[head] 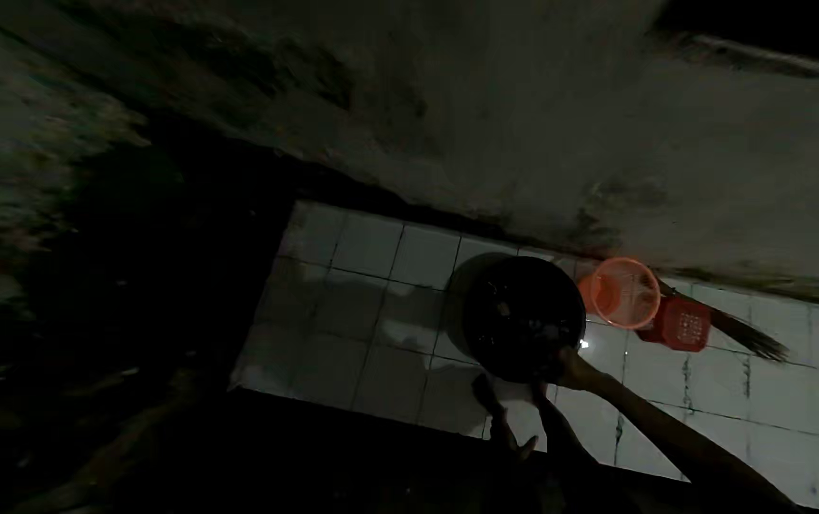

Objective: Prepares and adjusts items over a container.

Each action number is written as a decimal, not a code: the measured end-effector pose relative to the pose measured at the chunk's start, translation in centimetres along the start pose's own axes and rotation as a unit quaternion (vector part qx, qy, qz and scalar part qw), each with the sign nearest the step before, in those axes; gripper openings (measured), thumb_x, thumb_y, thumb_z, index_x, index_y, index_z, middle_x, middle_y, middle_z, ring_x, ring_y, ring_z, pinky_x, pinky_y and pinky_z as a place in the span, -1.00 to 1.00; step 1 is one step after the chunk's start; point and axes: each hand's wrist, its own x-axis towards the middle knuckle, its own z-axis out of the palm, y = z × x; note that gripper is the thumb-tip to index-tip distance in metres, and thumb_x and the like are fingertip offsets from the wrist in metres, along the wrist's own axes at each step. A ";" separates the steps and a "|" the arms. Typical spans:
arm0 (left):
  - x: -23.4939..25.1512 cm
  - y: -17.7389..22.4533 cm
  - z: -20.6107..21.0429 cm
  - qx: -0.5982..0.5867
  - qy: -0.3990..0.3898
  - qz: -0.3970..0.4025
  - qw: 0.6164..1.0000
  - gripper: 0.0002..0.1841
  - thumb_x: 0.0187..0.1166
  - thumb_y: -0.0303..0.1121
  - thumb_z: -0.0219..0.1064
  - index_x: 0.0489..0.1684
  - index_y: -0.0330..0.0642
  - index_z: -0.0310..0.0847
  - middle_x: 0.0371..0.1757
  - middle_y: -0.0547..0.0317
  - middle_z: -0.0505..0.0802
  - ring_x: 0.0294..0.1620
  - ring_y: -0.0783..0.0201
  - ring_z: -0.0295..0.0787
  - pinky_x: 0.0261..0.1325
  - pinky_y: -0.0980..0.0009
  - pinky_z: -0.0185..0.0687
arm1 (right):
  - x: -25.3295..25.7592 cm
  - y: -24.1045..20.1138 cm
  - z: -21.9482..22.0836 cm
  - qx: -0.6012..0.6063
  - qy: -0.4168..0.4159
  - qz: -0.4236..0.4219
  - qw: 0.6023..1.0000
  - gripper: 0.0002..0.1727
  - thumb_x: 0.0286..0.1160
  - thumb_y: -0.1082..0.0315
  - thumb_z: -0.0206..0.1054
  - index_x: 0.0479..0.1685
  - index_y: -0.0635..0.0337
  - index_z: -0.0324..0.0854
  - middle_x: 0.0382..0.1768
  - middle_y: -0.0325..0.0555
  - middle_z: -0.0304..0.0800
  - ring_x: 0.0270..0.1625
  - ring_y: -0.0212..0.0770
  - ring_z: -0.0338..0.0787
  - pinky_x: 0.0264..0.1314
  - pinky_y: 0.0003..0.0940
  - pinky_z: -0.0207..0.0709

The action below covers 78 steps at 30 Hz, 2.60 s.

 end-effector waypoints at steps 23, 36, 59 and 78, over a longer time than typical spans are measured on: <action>-8.1 31.9 -15.5 -0.364 0.000 0.221 0.905 -0.64 0.80 -0.47 0.06 0.48 -0.43 0.37 0.21 -0.17 0.70 0.10 0.20 0.65 0.16 0.28 0.62 | -13.5 -17.9 -11.0 0.407 0.259 -0.102 0.870 -0.69 0.52 0.40 0.31 0.16 0.38 0.61 0.08 -0.08 0.83 0.15 -0.29 0.79 0.39 -0.26 0.65; -13.2 36.5 -17.1 -0.061 -0.156 0.332 0.928 -0.32 0.62 -0.65 0.16 0.78 -0.04 0.14 0.55 -0.21 0.56 0.33 -0.02 0.63 0.28 0.04 0.59 | -12.6 -21.3 -8.9 0.613 0.102 -0.068 0.781 -0.55 0.44 0.16 0.33 0.21 0.20 0.44 -0.12 -0.14 0.87 -0.10 -0.19 0.90 0.00 -0.21 0.83; -15.0 37.4 -17.9 0.032 0.035 0.498 0.866 -0.73 0.26 -0.63 0.53 -0.09 -0.53 0.73 -0.10 -0.22 0.82 -0.05 0.10 0.74 0.12 0.18 0.64 | -8.2 -25.6 -8.0 0.293 0.267 -0.072 0.915 -0.38 0.15 0.57 0.55 0.31 0.38 0.46 -0.11 -0.05 0.74 -0.15 -0.38 0.76 -0.05 -0.41 0.70; -11.7 36.6 -14.1 0.076 0.166 0.394 0.901 -0.76 0.44 -0.52 0.44 0.00 -0.45 0.77 0.04 -0.30 0.83 0.15 -0.18 0.77 0.26 -0.10 0.60 | -5.7 -23.1 -7.3 0.059 0.331 0.052 0.940 -0.51 0.49 0.32 0.46 0.26 0.55 0.60 0.10 0.44 0.77 0.23 0.29 0.77 0.34 0.23 0.56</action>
